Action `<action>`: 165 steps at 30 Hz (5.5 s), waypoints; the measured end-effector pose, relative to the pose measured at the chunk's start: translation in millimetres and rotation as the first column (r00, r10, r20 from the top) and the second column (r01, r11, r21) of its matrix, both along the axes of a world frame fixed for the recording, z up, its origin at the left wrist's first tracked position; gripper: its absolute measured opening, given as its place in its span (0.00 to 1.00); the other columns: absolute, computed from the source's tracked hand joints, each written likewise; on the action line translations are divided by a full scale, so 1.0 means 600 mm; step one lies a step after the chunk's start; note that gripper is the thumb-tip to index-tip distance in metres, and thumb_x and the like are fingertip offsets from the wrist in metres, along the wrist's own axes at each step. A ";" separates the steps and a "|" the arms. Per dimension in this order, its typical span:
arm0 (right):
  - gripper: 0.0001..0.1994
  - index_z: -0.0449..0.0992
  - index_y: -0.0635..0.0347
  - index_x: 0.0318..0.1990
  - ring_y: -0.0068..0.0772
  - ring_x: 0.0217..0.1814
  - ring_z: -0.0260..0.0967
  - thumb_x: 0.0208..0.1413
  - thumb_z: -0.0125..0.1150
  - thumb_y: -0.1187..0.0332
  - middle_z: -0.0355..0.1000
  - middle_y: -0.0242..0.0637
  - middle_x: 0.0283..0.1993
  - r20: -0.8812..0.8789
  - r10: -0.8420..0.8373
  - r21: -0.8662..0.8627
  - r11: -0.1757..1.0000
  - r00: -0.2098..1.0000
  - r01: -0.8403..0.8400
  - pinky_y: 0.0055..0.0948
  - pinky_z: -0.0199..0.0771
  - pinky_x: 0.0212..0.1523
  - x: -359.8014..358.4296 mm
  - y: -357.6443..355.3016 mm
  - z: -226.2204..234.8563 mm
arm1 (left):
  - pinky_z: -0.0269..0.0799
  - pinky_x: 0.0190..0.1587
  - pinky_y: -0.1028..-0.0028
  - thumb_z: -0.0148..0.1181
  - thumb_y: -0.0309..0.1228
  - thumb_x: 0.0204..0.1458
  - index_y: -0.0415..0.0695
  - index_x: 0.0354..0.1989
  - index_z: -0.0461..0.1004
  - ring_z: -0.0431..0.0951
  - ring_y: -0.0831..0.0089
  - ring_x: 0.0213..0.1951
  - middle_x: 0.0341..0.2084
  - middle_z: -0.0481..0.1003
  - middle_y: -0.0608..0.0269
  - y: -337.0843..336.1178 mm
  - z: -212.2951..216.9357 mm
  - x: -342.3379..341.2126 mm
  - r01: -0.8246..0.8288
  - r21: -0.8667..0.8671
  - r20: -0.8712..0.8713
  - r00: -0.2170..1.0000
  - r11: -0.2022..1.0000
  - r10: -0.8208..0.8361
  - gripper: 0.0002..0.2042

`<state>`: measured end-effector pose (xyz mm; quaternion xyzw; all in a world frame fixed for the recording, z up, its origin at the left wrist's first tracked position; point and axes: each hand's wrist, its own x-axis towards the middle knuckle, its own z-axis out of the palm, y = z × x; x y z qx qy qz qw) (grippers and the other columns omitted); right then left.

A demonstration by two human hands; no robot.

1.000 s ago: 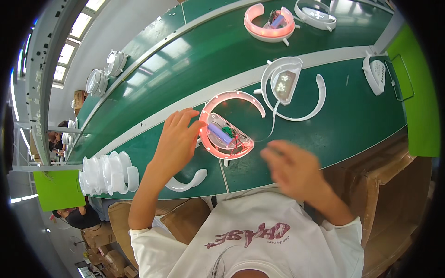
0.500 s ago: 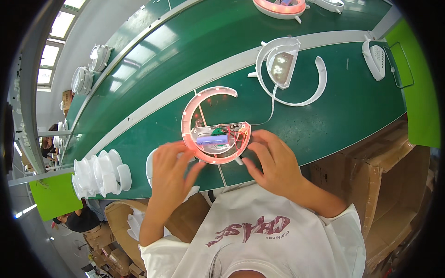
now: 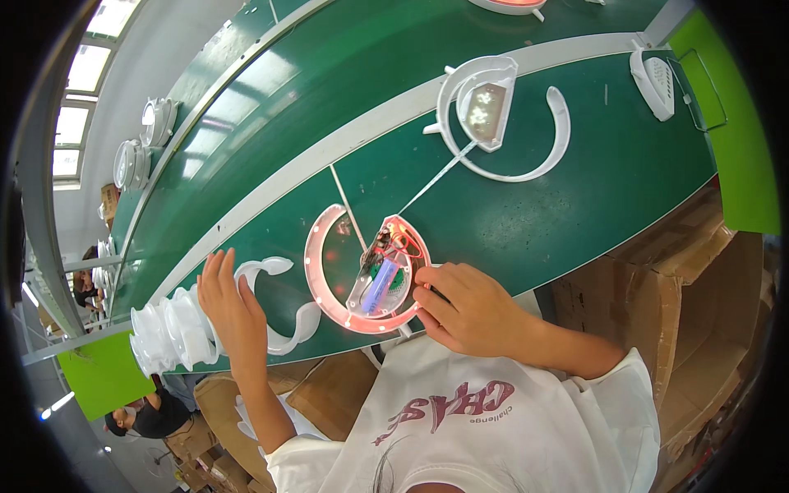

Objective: The person assembles circular LED light fixtures by hand on a factory assembly line, fitting internal wiring and plastic casings onto circular bases.

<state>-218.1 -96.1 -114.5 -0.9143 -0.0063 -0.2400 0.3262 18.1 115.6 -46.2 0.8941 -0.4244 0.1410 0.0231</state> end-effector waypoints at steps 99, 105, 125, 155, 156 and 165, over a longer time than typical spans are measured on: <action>0.10 0.80 0.59 0.39 0.31 0.38 0.70 0.47 0.65 0.71 0.67 0.31 0.38 -0.264 0.304 -0.237 0.899 0.915 -0.367 0.31 0.73 0.34 0.124 -0.119 0.061 | 0.73 0.45 0.62 0.57 0.22 0.56 0.41 0.49 0.72 0.77 0.54 0.42 0.41 0.75 0.53 -0.162 -0.017 -0.059 0.175 -0.421 -0.808 0.373 0.890 -0.456 0.12; 0.13 0.81 0.61 0.42 0.36 0.38 0.70 0.47 0.65 0.75 0.67 0.35 0.38 -0.298 0.322 -0.240 0.886 0.899 -0.397 0.33 0.71 0.33 0.121 -0.118 0.063 | 0.75 0.49 0.65 0.60 0.22 0.54 0.38 0.53 0.71 0.78 0.60 0.45 0.41 0.74 0.54 -0.165 -0.022 -0.060 0.222 -0.334 -0.806 0.436 0.916 -0.399 0.17; 0.12 0.81 0.58 0.39 0.31 0.31 0.68 0.43 0.67 0.72 0.70 0.31 0.34 -0.081 0.181 -0.109 0.976 0.980 -0.189 0.31 0.69 0.31 0.095 -0.095 0.042 | 0.76 0.47 0.67 0.64 0.23 0.52 0.42 0.52 0.73 0.78 0.60 0.44 0.43 0.75 0.55 -0.160 0.001 -0.044 0.280 -0.286 -0.780 0.486 0.916 -0.393 0.17; 0.11 0.80 0.53 0.41 0.32 0.26 0.62 0.49 0.67 0.68 0.61 0.33 0.31 -0.222 0.216 -0.196 0.945 0.951 -0.261 0.31 0.64 0.25 0.098 -0.109 0.039 | 0.50 0.60 0.22 0.70 0.55 0.44 0.48 0.48 0.79 0.56 0.42 0.69 0.64 0.61 0.47 -0.078 -0.034 -0.212 0.310 0.037 -0.270 0.918 0.950 -0.289 0.28; 0.13 0.80 0.52 0.44 0.31 0.26 0.63 0.49 0.67 0.70 0.60 0.33 0.31 -0.223 0.207 -0.200 0.947 0.953 -0.252 0.31 0.64 0.26 0.094 -0.109 0.035 | 0.48 0.60 0.20 0.71 0.53 0.44 0.48 0.48 0.78 0.55 0.41 0.70 0.65 0.59 0.46 -0.083 -0.036 -0.216 0.255 0.058 -0.310 0.924 0.965 -0.226 0.27; 0.12 0.80 0.52 0.43 0.30 0.25 0.62 0.50 0.67 0.69 0.60 0.32 0.31 -0.149 0.214 -0.133 0.963 0.965 -0.234 0.30 0.63 0.25 0.089 -0.116 0.021 | 0.41 0.63 0.22 0.77 0.42 0.39 0.48 0.49 0.78 0.54 0.38 0.70 0.67 0.55 0.46 -0.080 -0.078 -0.237 0.152 -0.109 -0.195 0.966 0.982 -0.171 0.27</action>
